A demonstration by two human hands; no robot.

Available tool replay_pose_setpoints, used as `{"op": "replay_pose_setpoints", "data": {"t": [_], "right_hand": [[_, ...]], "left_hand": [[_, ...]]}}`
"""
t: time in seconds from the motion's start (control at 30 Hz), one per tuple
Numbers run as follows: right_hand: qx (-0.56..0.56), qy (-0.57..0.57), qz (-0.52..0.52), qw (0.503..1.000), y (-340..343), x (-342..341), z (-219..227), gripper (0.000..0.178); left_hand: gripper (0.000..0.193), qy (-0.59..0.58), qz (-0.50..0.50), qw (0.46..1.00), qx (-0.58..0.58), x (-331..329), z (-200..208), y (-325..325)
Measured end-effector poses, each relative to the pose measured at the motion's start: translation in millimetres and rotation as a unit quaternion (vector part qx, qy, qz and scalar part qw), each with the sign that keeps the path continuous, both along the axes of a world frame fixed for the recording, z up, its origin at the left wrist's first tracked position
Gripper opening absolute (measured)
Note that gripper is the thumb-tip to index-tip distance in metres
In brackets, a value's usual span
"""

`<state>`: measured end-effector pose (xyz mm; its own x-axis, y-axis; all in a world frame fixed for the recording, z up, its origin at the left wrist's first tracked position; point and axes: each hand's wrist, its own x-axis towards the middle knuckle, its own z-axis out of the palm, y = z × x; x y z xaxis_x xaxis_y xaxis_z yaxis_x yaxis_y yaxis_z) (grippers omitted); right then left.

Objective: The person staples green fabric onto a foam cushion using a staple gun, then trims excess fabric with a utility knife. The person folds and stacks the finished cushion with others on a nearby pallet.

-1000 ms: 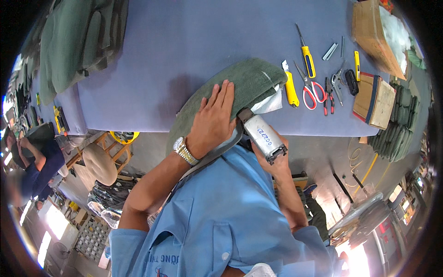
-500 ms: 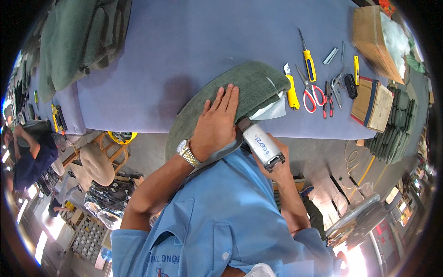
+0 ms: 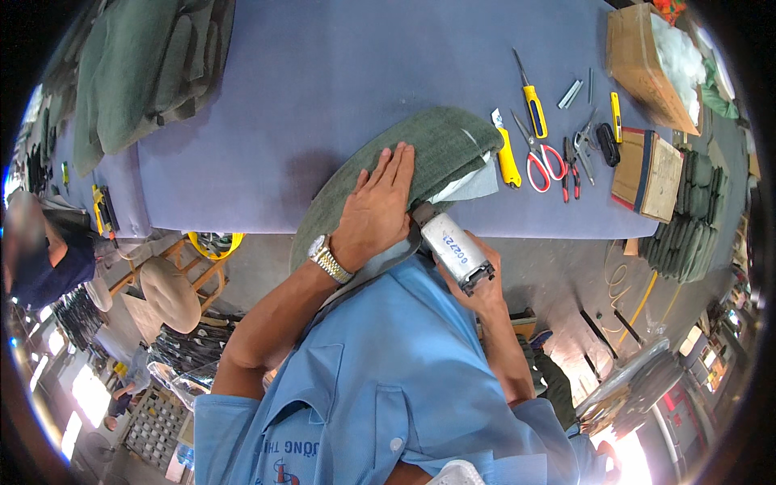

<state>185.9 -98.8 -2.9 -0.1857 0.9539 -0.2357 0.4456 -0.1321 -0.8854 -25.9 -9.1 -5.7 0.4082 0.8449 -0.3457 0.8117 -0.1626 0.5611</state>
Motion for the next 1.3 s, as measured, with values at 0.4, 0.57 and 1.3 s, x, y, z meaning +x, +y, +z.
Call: {"op": "replay_pose_setpoints", "data": {"t": [0.4,0.57,1.3], "right_hand": [[-0.072,0.045,-0.048,0.995,-2,-5,-14,0.053],[0.017,0.034,-0.047,0.998,5,-16,-3,0.041],[0.089,-0.018,-0.193,0.977,-19,-75,-9,0.042]], "left_hand": [[0.094,0.001,0.007,1.000,0.011,3,-2,2],[0.096,-0.010,-0.024,0.999,0.041,-7,-8,0],[0.060,-0.431,-0.317,0.816,0.220,-91,315,-39]]}}
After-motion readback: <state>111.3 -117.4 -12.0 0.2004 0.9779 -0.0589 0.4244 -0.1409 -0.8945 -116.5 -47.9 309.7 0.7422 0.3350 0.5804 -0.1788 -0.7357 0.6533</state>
